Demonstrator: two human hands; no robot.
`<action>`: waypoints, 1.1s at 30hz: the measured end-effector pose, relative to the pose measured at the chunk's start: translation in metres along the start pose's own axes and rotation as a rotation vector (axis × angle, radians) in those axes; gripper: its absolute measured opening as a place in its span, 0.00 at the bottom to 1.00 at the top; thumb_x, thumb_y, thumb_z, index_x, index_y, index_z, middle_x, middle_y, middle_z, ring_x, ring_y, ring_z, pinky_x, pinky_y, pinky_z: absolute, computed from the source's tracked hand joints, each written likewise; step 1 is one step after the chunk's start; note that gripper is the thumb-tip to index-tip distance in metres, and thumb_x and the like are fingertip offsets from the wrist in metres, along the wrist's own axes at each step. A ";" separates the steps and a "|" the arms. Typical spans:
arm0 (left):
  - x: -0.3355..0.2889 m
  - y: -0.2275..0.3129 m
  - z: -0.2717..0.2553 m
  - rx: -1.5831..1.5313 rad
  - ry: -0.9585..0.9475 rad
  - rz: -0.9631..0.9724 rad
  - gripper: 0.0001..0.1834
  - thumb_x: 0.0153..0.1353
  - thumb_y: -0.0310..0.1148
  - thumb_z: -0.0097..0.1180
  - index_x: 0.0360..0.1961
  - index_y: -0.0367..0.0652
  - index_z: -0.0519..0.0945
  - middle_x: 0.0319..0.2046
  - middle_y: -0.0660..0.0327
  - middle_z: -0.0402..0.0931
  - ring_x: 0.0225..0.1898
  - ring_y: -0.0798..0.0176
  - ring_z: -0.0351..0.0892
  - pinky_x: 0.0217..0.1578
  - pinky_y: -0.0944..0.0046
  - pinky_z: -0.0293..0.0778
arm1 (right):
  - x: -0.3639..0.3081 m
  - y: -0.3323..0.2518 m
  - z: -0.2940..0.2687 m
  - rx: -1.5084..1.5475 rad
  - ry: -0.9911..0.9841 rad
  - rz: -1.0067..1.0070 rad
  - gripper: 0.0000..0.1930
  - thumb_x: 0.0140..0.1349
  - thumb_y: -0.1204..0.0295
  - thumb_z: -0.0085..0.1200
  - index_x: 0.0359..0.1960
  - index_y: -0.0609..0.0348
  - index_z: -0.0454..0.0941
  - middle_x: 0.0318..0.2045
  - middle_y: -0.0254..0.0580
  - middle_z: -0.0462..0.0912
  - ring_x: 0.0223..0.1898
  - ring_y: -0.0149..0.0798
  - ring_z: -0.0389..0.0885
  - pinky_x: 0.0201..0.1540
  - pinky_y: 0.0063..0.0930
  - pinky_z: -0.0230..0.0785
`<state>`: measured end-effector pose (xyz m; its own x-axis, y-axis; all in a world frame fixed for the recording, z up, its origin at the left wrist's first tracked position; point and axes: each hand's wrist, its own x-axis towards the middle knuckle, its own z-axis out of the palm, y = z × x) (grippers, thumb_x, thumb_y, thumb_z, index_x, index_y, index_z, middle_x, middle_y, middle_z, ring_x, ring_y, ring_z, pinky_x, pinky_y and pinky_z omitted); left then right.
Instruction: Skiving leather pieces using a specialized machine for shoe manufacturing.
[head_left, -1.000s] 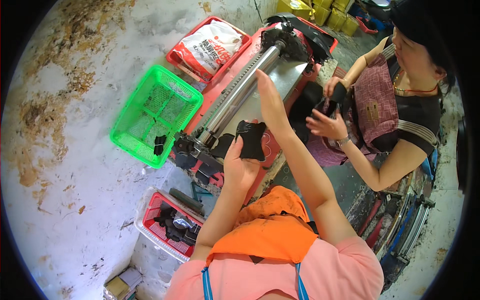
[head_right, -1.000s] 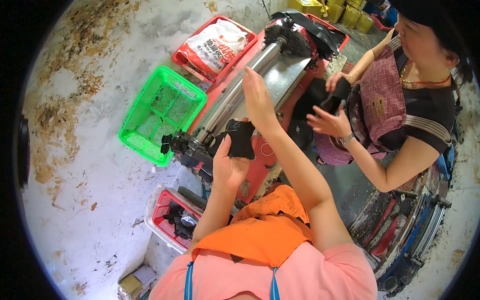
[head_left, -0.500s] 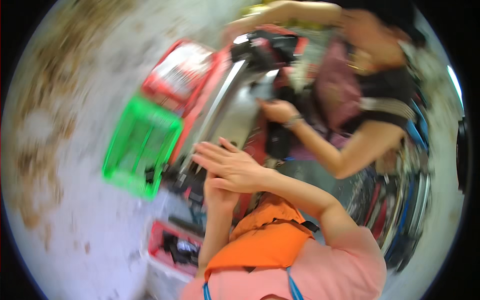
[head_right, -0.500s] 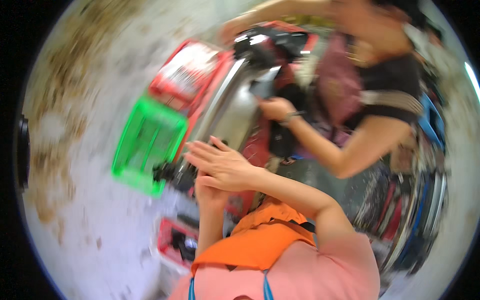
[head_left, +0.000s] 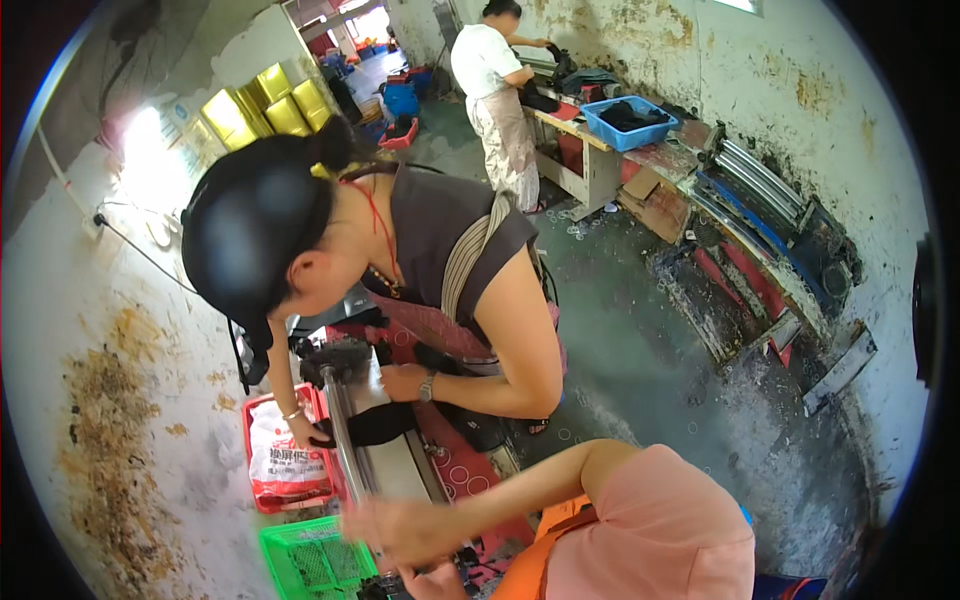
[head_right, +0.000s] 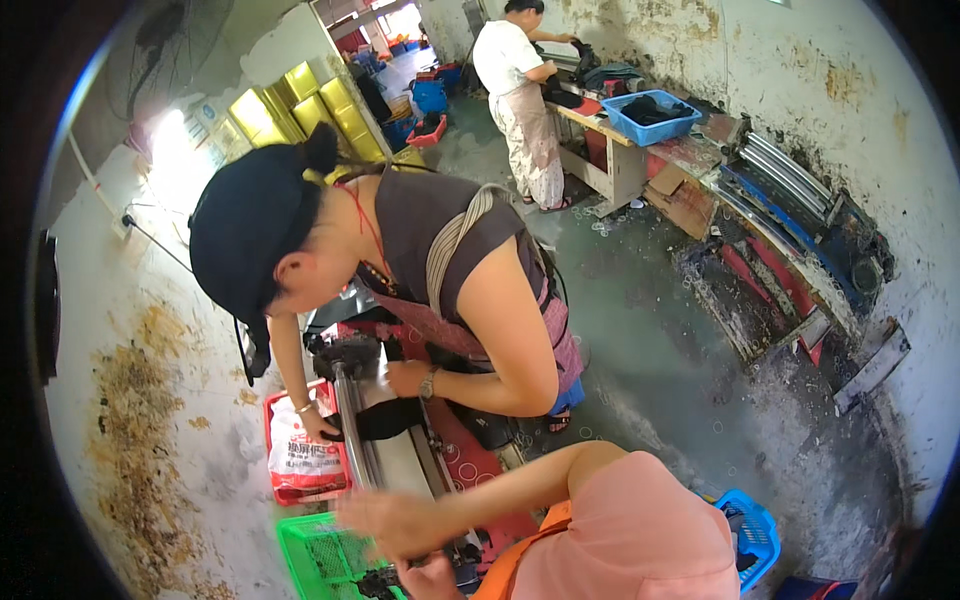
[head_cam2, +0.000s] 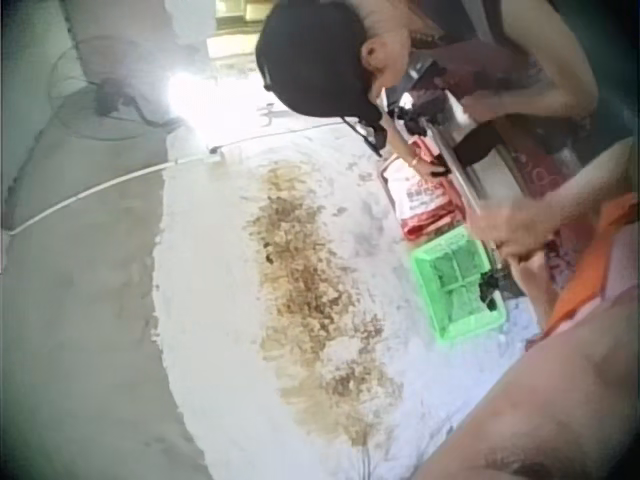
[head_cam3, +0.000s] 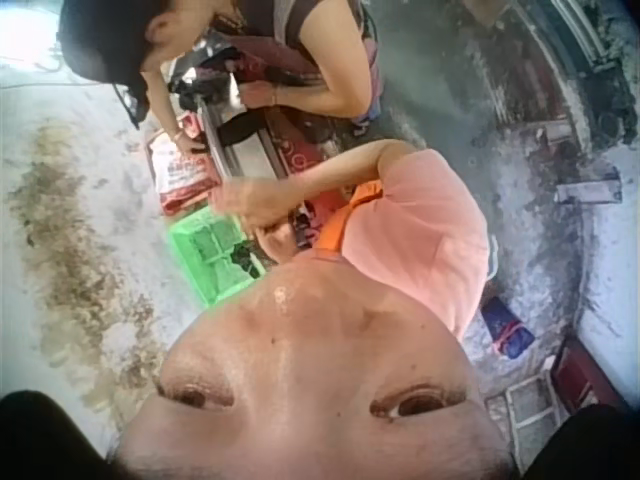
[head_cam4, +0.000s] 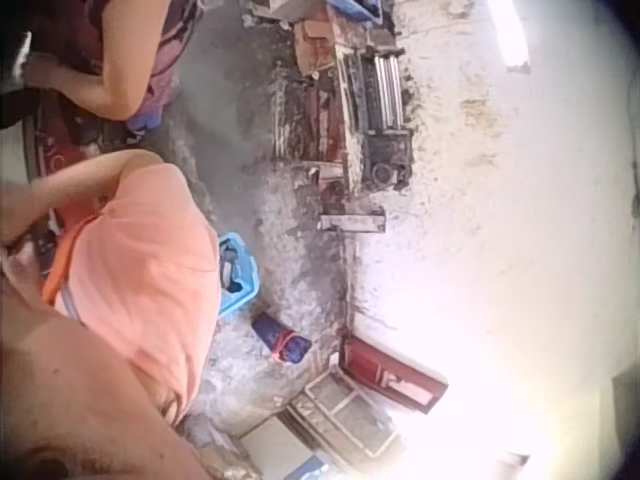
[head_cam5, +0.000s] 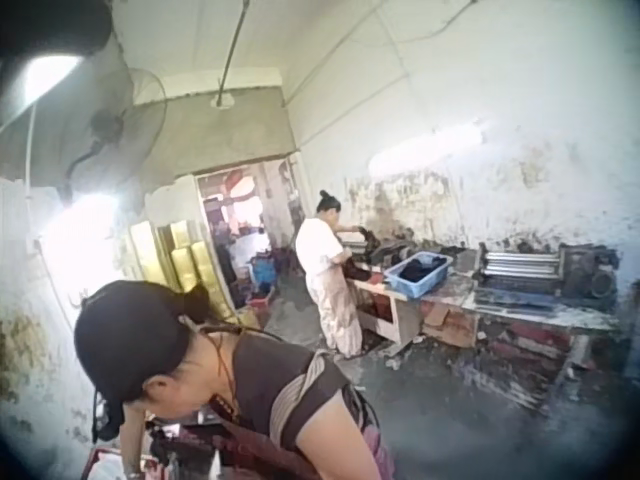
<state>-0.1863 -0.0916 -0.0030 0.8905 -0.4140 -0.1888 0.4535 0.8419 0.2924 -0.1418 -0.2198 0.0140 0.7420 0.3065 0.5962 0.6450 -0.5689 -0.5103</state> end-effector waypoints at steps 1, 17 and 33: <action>0.003 0.002 0.003 0.090 -0.012 -0.013 0.23 0.63 0.41 0.47 0.52 0.34 0.68 0.49 0.54 0.70 0.50 0.61 0.68 0.56 0.59 0.58 | -0.005 0.000 0.009 -0.014 0.013 0.002 0.35 0.58 0.53 0.44 0.60 0.65 0.55 0.62 0.55 0.56 0.62 0.53 0.58 0.63 0.49 0.46; 0.042 0.061 0.045 1.477 -0.061 0.035 0.15 0.62 0.34 0.49 0.44 0.32 0.72 0.39 0.56 0.75 0.39 0.65 0.72 0.42 0.65 0.68 | 0.004 0.025 -0.016 0.393 -0.154 0.317 0.20 0.58 0.53 0.47 0.31 0.59 0.77 0.22 0.46 0.79 0.30 0.50 0.79 0.32 0.39 0.69; 0.104 0.191 -0.034 2.032 0.062 0.055 0.18 0.59 0.42 0.46 0.32 0.36 0.79 0.25 0.53 0.78 0.29 0.57 0.78 0.31 0.60 0.70 | -0.006 0.070 -0.029 0.562 -0.393 1.022 0.14 0.56 0.68 0.52 0.17 0.65 0.72 0.11 0.37 0.75 0.12 0.28 0.74 0.13 0.23 0.65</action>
<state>-0.0090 0.0377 0.0016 0.9196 -0.3599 -0.1574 -0.1503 -0.6925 0.7056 -0.1066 -0.2830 -0.0073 0.8940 0.1770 -0.4117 -0.3480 -0.3048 -0.8866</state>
